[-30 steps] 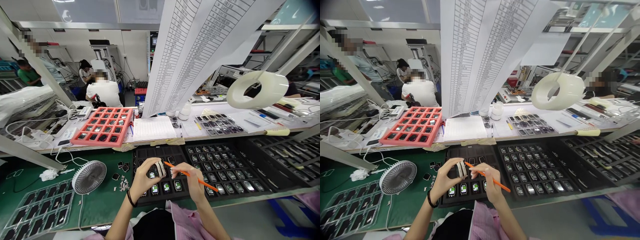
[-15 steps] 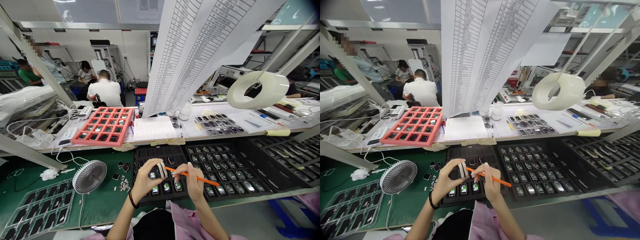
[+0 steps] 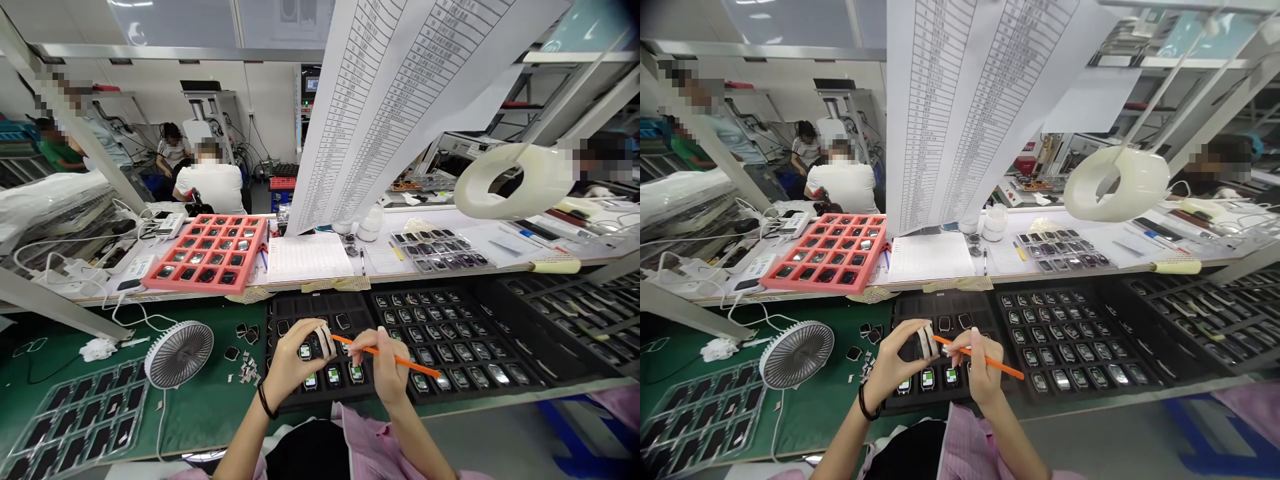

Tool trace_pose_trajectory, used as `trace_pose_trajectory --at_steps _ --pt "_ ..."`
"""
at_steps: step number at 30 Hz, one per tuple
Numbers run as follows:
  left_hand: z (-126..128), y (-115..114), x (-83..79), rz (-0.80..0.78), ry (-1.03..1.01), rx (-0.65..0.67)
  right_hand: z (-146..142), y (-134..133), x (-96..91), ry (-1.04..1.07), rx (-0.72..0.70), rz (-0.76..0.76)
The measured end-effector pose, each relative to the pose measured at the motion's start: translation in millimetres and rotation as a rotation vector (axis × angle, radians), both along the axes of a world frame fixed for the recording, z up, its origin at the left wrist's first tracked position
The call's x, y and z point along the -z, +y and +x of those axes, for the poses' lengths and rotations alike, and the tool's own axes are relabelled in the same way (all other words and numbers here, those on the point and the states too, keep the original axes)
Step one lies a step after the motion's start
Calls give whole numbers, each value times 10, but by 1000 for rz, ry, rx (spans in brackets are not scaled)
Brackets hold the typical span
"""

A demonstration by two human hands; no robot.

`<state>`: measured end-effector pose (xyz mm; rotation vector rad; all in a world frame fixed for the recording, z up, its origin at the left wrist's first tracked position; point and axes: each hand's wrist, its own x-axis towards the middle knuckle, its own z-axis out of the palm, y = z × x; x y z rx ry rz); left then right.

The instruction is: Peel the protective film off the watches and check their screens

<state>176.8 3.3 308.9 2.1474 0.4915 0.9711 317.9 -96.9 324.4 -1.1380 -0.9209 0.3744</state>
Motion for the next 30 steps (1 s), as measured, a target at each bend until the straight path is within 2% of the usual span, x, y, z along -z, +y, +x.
trace_pose_trajectory --at_steps 6,13,25,30 --pt "3 -5 13 22 -10 -15 -10 -13 17 -77 -14 13" --pt "13 -32 -2 36 -31 -20 -16 8 30 -239 39 111" --pt "28 -18 -10 -12 -39 -11 -54 17 52 -97 -54 91" --pt "19 -15 -13 3 -22 -12 -63 35 46 -132 -47 127"
